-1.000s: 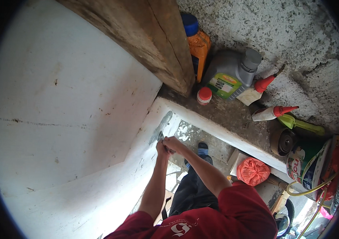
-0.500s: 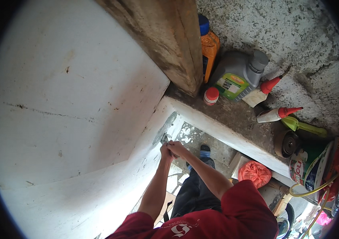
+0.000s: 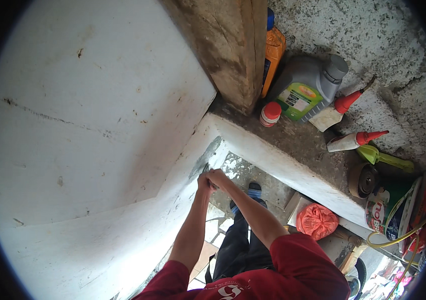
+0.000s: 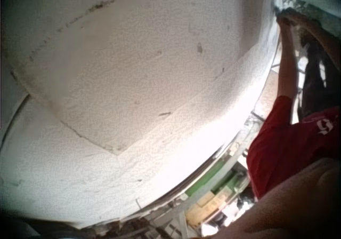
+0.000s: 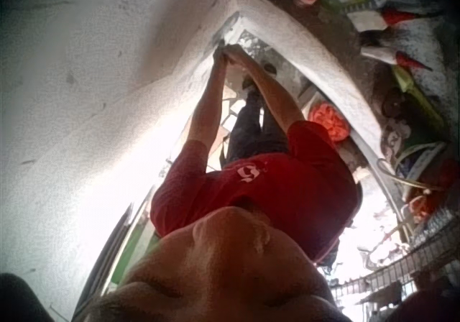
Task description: The person applies filler compound to a wall corner using a putty knife.
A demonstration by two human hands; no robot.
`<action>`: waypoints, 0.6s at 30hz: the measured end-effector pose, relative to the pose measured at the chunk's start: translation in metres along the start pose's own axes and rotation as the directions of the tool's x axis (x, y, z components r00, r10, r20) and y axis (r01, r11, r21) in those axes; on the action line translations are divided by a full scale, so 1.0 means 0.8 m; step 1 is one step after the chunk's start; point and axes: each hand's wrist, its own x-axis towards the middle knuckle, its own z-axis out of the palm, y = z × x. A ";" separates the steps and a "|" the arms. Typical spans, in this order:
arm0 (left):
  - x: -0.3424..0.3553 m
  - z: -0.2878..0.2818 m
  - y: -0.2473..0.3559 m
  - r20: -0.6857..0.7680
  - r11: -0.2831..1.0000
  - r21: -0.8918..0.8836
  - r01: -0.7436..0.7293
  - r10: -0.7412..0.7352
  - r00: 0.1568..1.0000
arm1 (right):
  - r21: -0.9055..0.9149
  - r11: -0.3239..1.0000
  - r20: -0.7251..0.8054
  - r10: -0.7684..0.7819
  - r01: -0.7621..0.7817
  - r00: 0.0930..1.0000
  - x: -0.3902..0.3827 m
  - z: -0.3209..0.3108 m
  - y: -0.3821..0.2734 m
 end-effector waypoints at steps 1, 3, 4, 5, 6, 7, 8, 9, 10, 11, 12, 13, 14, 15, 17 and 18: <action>0.002 0.002 -0.002 0.030 0.995 -0.044 0.088 -0.087 0.996 | -0.004 1.000 -0.012 0.015 -0.015 1.000 0.001 0.000 -0.001; 0.002 0.007 -0.005 0.045 0.987 -0.100 0.123 -0.119 0.992 | -0.010 0.999 -0.037 0.043 -0.044 0.998 0.002 -0.001 -0.001; 0.000 0.010 -0.009 -0.053 1.000 -0.012 -0.012 0.011 0.999 | -0.011 0.999 -0.039 0.039 -0.039 0.998 0.002 -0.003 0.000; -0.002 0.013 -0.011 -0.137 0.986 0.089 -0.140 0.152 0.979 | -0.019 0.999 -0.051 0.028 -0.029 0.998 0.003 -0.004 0.001; -0.003 0.017 -0.012 -0.136 0.986 0.089 -0.142 0.153 0.979 | -0.036 0.997 -0.072 0.062 -0.065 0.995 0.004 -0.005 0.003; -0.003 0.019 -0.010 -0.167 0.988 0.065 -0.140 0.149 0.975 | 0.008 0.999 -0.054 0.051 -0.051 0.997 0.006 -0.006 0.003; -0.002 0.023 -0.010 -0.198 0.990 0.037 -0.138 0.143 0.970 | 0.028 0.999 -0.042 -0.025 0.026 0.999 0.008 -0.006 0.004; -0.003 0.023 -0.006 -0.171 0.985 0.169 -0.047 0.076 0.982 | 0.030 0.999 -0.046 -0.029 0.031 0.999 0.011 -0.007 0.003; 0.000 0.025 -0.004 -0.047 0.998 0.033 -0.053 0.055 0.997 | 0.039 0.998 -0.048 -0.052 0.054 0.998 0.012 -0.008 0.003; -0.001 0.024 -0.004 0.023 0.998 0.029 0.060 -0.061 0.998 | 0.083 0.993 -0.061 -0.084 0.088 0.995 0.012 -0.009 0.003; 0.001 0.024 -0.003 0.032 0.999 -0.002 0.033 -0.033 0.999 | 0.064 0.998 -0.075 0.000 0.005 0.997 0.012 -0.009 0.002; 0.001 0.023 -0.006 0.038 0.993 0.036 0.115 -0.116 0.993 | 0.003 1.000 -0.082 -0.018 0.018 0.997 0.011 -0.010 0.002; 0.001 0.022 -0.009 -0.017 0.997 0.081 0.000 0.001 1.000 | -0.075 0.997 -0.126 -0.031 0.022 0.992 0.010 -0.010 0.000; 0.002 0.023 -0.011 -0.040 0.991 0.126 -0.035 0.040 0.998 | -0.130 0.991 -0.123 0.008 -0.024 0.992 0.006 -0.011 0.001; 0.004 0.022 -0.013 -0.028 0.984 0.152 -0.097 0.102 0.994 | -0.105 0.990 -0.098 -0.108 0.098 0.989 0.003 -0.010 -0.002; 0.003 0.020 -0.013 -0.075 0.980 0.196 -0.036 0.052 0.996 | -0.115 0.987 -0.105 -0.121 0.109 0.987 0.002 -0.009 -0.003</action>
